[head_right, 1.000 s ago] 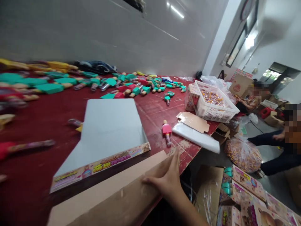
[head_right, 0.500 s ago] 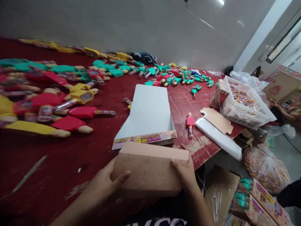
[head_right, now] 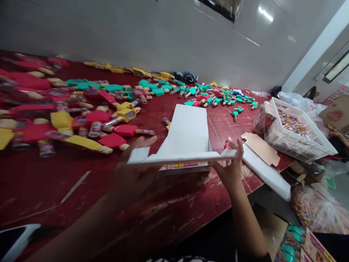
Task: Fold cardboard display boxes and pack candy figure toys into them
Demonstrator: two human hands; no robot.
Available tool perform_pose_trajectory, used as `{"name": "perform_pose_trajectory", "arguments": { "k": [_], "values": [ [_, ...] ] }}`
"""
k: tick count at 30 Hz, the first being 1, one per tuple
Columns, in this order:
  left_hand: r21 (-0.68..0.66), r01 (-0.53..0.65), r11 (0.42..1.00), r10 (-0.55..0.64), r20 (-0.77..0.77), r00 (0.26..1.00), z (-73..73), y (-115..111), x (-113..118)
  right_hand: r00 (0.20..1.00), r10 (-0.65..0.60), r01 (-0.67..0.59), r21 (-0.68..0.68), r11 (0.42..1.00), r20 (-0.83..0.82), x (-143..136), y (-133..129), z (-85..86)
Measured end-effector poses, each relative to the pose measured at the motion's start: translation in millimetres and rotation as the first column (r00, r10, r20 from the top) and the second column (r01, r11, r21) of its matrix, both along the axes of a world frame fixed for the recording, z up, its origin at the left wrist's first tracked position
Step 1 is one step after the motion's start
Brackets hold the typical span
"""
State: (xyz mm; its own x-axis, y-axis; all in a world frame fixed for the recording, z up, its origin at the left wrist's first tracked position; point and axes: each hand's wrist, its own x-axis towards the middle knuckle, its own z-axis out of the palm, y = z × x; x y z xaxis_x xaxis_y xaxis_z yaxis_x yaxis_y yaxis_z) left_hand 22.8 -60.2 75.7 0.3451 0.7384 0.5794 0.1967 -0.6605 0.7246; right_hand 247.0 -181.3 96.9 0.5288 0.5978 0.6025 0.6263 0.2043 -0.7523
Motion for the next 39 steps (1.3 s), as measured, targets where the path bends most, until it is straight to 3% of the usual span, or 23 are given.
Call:
{"name": "perform_pose_trajectory", "arguments": {
  "k": [4,6,11,13,15,18,22,24,26,28,30,32,36,37,39],
  "values": [
    [-0.3,-0.092,0.95,0.085,-0.036,0.996,-16.1,32,27,0.997,0.077,-0.079,-0.126,0.989,-0.02,14,58,-11.6],
    [-0.343,-0.141,0.929,0.135,-0.04,0.99,-30.4,38,31,0.996,0.079,-0.07,-0.165,0.984,0.049,14,73,-22.1],
    [-0.209,-0.321,0.924,0.321,-0.037,0.946,-46.9,35,17,0.954,0.241,-0.203,-0.209,0.957,0.176,2,76,-27.5],
    [-0.118,-0.346,0.931,0.344,-0.04,0.938,-46.8,34,10,0.932,0.297,-0.25,-0.229,0.941,0.205,-6,71,-24.7],
    [-0.048,-0.336,0.941,0.327,-0.137,0.935,-47.9,34,3,0.92,0.33,-0.258,-0.309,0.916,0.21,-12,65,-23.3],
    [0.002,-0.289,0.957,0.277,-0.3,0.913,-54.4,34,-5,0.933,0.309,-0.171,-0.531,0.83,0.182,-19,58,-23.8],
    [0.066,-0.175,0.982,0.187,-0.316,0.93,-66.2,26,-9,0.944,0.223,0.025,-0.724,0.69,0.245,-25,56,-20.5],
    [0.081,-0.11,0.991,0.132,-0.354,0.926,-71.0,23,-10,0.909,0.351,-0.036,-0.796,0.604,0.225,-28,58,-18.0],
    [0.119,-0.025,0.993,0.075,-0.438,0.896,-74.6,23,-12,0.841,0.533,-0.202,-0.86,0.469,0.093,-30,61,-18.1],
    [0.153,0.115,0.982,-0.013,-0.547,0.837,-76.7,26,-14,0.804,0.593,-0.241,-0.879,0.411,0.056,-30,65,-21.9],
    [0.172,0.228,0.958,-0.074,-0.621,0.78,-77.0,29,-17,0.817,0.55,-0.095,-0.9,0.425,0.173,-29,68,-28.3],
    [0.242,0.299,0.923,-0.074,-0.651,0.756,-75.7,27,-20,0.791,0.554,0.029,-0.922,0.387,0.258,-28,69,-35.2],
    [0.504,0.371,0.78,0.003,-0.595,0.803,-72.8,5,-27,0.76,0.633,0.024,-0.979,0.201,0.149,-35,61,-44.7],
    [0.547,0.385,0.744,0.003,-0.579,0.816,-73.1,-2,-29,0.758,0.636,0.028,-0.982,0.187,0.143,-39,56,-46.0],
    [0.584,0.411,0.7,-0.001,-0.575,0.818,-75.6,-18,-32,0.741,0.647,0.03,-0.972,0.231,0.177,-47,46,-47.0]
  ]
}}
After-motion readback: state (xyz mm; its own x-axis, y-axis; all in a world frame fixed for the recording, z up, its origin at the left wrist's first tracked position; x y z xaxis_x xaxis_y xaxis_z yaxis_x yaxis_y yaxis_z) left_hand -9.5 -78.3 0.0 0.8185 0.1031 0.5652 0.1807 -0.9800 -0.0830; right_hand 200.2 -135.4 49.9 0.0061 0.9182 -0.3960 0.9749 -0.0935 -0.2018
